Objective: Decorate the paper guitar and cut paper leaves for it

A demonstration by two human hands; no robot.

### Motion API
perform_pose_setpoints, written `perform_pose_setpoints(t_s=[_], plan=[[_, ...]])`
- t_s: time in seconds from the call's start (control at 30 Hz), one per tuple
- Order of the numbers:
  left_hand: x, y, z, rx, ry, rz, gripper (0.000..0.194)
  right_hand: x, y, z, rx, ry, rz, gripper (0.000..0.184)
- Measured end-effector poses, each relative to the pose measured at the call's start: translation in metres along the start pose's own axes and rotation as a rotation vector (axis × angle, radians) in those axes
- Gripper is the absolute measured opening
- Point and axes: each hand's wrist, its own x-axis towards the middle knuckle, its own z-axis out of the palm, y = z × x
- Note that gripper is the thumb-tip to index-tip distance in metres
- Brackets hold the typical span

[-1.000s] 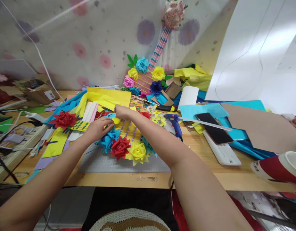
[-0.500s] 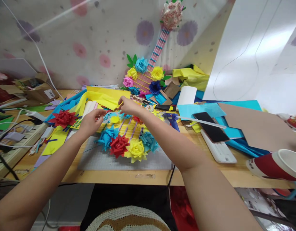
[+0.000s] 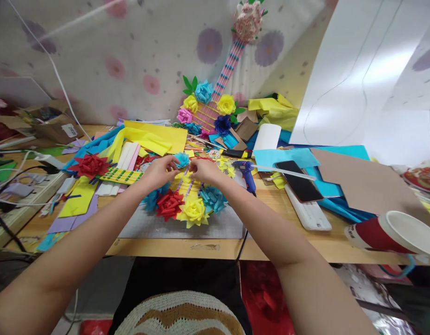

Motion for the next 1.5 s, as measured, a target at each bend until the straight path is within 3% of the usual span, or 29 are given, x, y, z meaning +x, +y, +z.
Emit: perform_pose_setpoints(t_s=[0.13, 0.37, 0.57, 0.8, 1.03, 1.2, 1.33, 1.5], plan=[[0.003, 0.01, 0.009, 0.074, -0.039, 0.011, 0.03, -0.005, -0.002, 0.001, -0.027, 0.015, -0.052, 0.027], [0.004, 0.002, 0.012, 0.034, -0.019, -0.031, 0.031, -0.005, 0.0, 0.006, 0.018, 0.098, -0.004, 0.024], [0.002, -0.002, 0.012, -0.04, 0.005, -0.067, 0.029, -0.002, 0.004, 0.005, 0.218, 0.087, 0.046, 0.023], [0.008, -0.005, 0.02, -0.248, -0.057, -0.045, 0.028, 0.005, 0.011, 0.011, 0.432, 0.036, 0.038, 0.022], [0.005, -0.003, 0.01, -0.183, -0.012, -0.137, 0.024, 0.001, 0.008, 0.012, 0.372, 0.02, 0.069, 0.024], [0.005, -0.009, 0.01, -0.223, 0.012, -0.161, 0.029, 0.004, 0.016, 0.013, 0.407, -0.013, 0.014, 0.026], [0.005, -0.012, 0.012, -0.293, 0.026, -0.156, 0.028, 0.0, 0.018, 0.007, 0.353, 0.032, -0.023, 0.029], [0.005, -0.007, 0.019, -0.455, 0.026, -0.056, 0.029, -0.012, 0.004, -0.003, 0.619, 0.014, 0.113, 0.01]])
